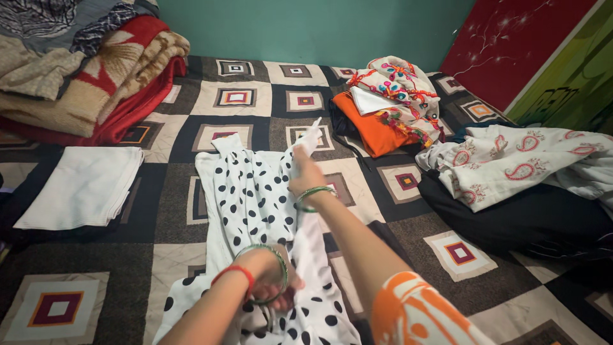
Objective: The person folds a black top with white decorative trim, a white polka-dot garment, and a white paisley-patterned top by hand on a bed.
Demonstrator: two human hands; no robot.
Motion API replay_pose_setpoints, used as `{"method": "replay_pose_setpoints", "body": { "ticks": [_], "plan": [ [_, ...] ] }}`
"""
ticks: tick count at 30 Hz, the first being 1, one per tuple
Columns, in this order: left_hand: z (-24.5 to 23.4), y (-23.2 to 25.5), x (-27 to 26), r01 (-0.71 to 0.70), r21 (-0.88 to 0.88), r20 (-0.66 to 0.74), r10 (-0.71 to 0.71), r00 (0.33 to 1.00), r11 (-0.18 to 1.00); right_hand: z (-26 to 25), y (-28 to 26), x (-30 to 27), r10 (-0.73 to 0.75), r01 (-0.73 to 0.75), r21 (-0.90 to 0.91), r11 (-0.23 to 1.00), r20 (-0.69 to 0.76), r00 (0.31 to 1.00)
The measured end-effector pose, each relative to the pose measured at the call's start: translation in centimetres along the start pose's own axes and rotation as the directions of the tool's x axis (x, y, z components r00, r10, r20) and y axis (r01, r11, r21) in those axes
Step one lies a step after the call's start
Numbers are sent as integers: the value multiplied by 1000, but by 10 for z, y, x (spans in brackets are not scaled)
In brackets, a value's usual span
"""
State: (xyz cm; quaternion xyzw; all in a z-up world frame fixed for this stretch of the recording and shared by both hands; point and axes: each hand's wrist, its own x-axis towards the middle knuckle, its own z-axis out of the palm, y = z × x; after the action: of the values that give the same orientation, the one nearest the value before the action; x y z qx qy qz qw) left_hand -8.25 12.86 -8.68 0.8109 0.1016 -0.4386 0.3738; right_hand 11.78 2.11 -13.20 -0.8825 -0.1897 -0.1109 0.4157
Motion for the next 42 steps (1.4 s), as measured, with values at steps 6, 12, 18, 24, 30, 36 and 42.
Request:
{"method": "replay_pose_setpoints", "body": {
  "ticks": [6, 12, 18, 24, 30, 36, 42],
  "plan": [
    [8, -22, 5, -43, -238, 40, 54, 998, 970, 34, -1, -16, -5, 111, -228, 967, 422, 907],
    [17, -11, -10, -50, -30, -152, 45, 987, 998, -19, -15, -39, 145, -258, 409, 875, 287, 947],
    [39, -13, -12, 2, 285, -516, 151, 843, 959, -35, -7, -106, -107, 160, -213, 964, 240, 965],
    [18, -36, -41, -347, -25, -855, 160, 493, 938, -47, -53, -156, 112, 69, -470, 880, 346, 932],
    [-31, -139, -62, 79, -162, -863, -180, 473, 984, -59, -139, -175, -41, 85, -246, 966, 177, 983],
    [-32, -200, -12, -81, -8, -563, 62, 824, 997, -44, -206, -187, -57, 53, 21, 998, 409, 911],
    [-8, -131, -74, 223, 133, -463, -138, 876, 966, -49, -235, -187, 284, -202, -201, 959, 640, 713]
  ]
}}
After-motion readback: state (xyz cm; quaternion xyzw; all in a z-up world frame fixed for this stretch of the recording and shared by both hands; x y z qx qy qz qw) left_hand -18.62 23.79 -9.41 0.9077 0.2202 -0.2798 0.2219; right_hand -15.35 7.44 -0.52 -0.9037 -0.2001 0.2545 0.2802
